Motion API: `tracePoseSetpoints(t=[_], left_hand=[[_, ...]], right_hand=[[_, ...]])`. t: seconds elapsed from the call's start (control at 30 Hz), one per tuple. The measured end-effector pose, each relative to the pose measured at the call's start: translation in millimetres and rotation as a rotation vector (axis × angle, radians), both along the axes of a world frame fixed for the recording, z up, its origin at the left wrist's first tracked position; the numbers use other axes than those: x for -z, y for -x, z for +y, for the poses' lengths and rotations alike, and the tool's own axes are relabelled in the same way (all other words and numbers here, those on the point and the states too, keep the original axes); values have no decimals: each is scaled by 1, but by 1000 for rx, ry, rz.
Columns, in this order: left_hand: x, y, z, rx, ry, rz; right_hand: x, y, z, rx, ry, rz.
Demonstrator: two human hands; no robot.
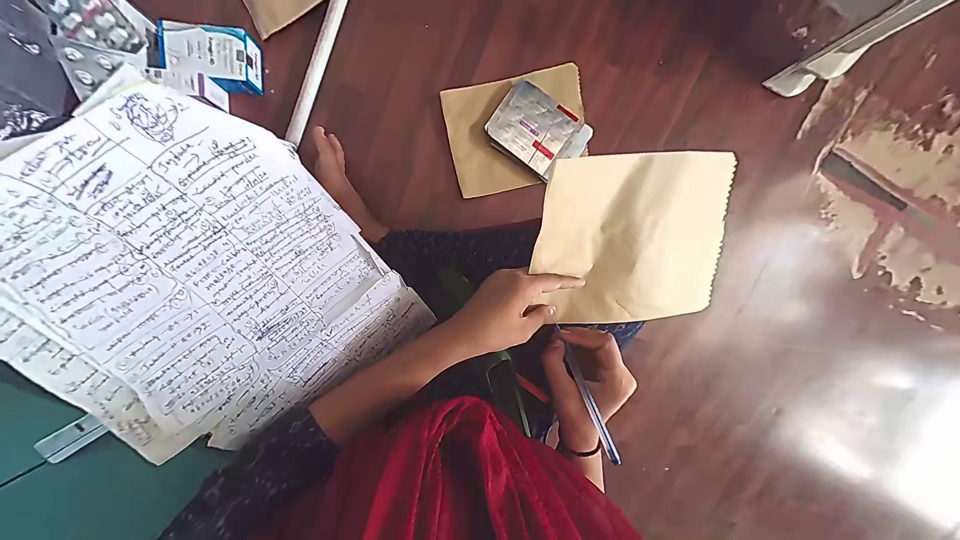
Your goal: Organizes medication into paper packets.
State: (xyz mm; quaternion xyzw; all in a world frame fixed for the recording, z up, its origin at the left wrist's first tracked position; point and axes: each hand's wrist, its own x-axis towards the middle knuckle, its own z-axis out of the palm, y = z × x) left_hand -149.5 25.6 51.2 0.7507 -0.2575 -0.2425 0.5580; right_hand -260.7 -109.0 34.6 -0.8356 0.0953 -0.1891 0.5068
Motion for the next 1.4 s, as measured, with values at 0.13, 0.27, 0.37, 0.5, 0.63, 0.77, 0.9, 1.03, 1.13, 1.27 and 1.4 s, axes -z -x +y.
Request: tracePoseSetpoints(t=[0.13, 0.27, 0.37, 0.5, 0.63, 0.77, 0.9, 1.03, 1.13, 1.27, 1.4], left_hand=[[3, 7, -6, -44, -25, -76], [4, 10, -13, -9, -41, -46], [5, 12, -16, -25, -57, -107], [7, 14, -16, -46, -48, -149], [9, 13, -16, -44, -62, -164], [9, 14, -16, -37, -76, -155], [9, 12, -16, -44, -54, -153], [9, 12, -15, -44, -50, -152], [8, 12, -15, -56, -41, -148], [9, 13, -18, -98, -18, -181], [9, 12, -19, -119, -18, -195]], right_hand=[[1, 0, 1, 77, 19, -53], [4, 7, -7, 109, -32, -80], [4, 6, -6, 95, -32, -67], [10, 0, -3, 122, 43, -63], [12, -4, 1, 173, 177, -5], [9, -2, 0, 164, 239, 54], [11, 0, -1, 154, 81, -48], [13, 1, -3, 126, 43, -115], [13, 2, -4, 96, 37, -134], [12, -1, -1, 155, 69, -74], [14, -3, 0, 175, 107, -62]])
